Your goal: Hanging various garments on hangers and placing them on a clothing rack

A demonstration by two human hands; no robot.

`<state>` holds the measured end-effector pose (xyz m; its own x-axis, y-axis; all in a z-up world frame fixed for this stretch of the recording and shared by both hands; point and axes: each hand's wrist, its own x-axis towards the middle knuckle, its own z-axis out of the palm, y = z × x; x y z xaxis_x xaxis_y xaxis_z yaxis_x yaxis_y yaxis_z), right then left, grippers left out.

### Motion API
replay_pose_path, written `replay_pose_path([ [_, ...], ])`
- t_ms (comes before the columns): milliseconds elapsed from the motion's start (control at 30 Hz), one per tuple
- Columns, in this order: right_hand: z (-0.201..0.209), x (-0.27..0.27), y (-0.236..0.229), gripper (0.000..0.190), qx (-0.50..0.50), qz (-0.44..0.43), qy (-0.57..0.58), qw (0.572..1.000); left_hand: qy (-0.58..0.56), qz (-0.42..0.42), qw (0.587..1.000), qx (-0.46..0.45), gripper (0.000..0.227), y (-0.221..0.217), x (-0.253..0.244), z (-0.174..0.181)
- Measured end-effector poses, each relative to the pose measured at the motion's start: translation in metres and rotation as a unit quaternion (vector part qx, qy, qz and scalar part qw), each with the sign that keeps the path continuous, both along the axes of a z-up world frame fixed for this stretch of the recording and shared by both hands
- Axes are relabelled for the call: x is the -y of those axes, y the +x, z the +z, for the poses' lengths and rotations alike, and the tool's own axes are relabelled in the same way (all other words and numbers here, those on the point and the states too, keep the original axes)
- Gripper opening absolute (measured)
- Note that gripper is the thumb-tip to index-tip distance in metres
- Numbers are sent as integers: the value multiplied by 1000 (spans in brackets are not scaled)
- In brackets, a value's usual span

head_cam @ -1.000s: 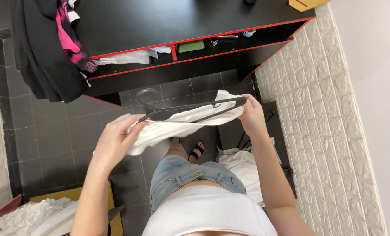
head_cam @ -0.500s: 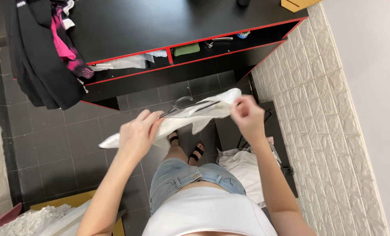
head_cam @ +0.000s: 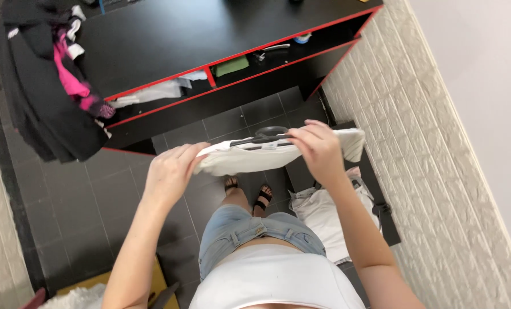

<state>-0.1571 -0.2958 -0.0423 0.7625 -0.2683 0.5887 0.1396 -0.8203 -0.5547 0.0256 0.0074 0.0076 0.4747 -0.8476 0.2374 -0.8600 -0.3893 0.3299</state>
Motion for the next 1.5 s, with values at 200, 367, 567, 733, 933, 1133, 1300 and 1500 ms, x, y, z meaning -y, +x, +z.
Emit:
replay_pose_path([
  [200,38,-6,-39,7,4,-117,-74,990,18,-49,998,-28,26,22,13,0],
  [367,28,-31,-75,4,-25,-226,-49,972,22,-114,992,-38,20,42,33,-9],
  [567,16,-67,-135,9,-32,-318,-4,947,13,-210,943,-257,16,43,60,-41],
  [733,30,-127,-201,38,-119,-446,8,887,9,-291,906,-308,17,32,90,-63],
  [933,-6,-207,-269,12,-191,-520,131,822,96,-386,849,-347,16,-31,131,-83],
  [1133,-52,-261,-324,14,-205,-626,184,730,158,-339,758,-534,28,-91,159,-179],
  [1300,-96,-270,-374,17,-246,-622,250,700,268,-401,778,-403,23,-170,173,-199],
  [1500,-192,-234,-463,17,-263,-591,325,690,356,-342,794,-355,28,-253,211,-256],
])
